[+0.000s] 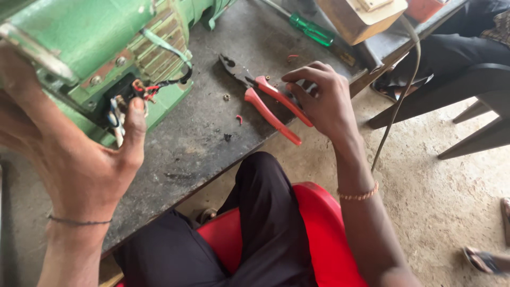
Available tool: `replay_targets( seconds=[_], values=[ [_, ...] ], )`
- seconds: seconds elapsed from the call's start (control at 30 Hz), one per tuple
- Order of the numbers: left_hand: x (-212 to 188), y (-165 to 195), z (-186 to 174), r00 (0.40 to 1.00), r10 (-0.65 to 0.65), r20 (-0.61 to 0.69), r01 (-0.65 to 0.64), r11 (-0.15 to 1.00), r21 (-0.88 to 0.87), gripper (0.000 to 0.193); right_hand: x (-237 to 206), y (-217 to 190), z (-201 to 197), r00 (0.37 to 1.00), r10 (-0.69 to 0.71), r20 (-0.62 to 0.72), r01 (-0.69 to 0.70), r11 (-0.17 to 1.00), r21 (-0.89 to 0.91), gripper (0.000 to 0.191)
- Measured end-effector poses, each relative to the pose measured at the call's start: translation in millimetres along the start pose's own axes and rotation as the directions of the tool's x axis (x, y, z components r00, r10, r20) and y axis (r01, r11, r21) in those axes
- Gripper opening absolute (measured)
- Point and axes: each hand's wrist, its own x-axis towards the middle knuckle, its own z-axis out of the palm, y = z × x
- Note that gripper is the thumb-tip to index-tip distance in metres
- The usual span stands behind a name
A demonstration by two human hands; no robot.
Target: The person strips insulation from a red wire using pliers, then inserts the wire into a terminal on a green electric motor. They use pliers to secure the connection and repeat the process for another wire, ensuring each is properly seated in the terminal block.
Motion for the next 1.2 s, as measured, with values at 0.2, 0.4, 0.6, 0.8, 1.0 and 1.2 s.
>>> replay_targets(
  seconds=[0.2,0.4,0.6,0.8,1.0,1.2],
  values=[
    [3,2,1,0.995,-0.096,0.036,0.1,0.986,-0.135,0.101,-18,-38,-4,0.997,0.06,0.039,-0.052,0.985,-0.167,0.019],
    [9,2,1,0.986,-0.143,0.087,0.153,0.98,-0.13,0.104,-50,-80,7,1.0,0.005,0.001,-0.005,0.958,-0.286,0.052],
    [9,6,-1,0.981,-0.148,0.124,0.166,0.975,-0.149,0.105,-53,-100,35,0.997,-0.042,-0.068,0.032,0.99,-0.141,0.045],
    [13,2,7,0.989,-0.13,0.075,0.139,0.982,-0.131,0.102,-23,-63,26,0.992,0.113,-0.053,-0.1,0.976,0.195,0.027],
    [3,-8,18,0.994,-0.108,0.023,0.11,0.991,-0.078,0.101,8,-25,17,0.996,-0.038,0.081,0.046,0.994,-0.098,0.019],
    [5,-11,35,0.987,-0.101,-0.123,0.085,0.987,-0.134,0.098,17,-30,18,0.979,-0.1,0.175,0.133,0.973,-0.188,0.012]
  ],
)
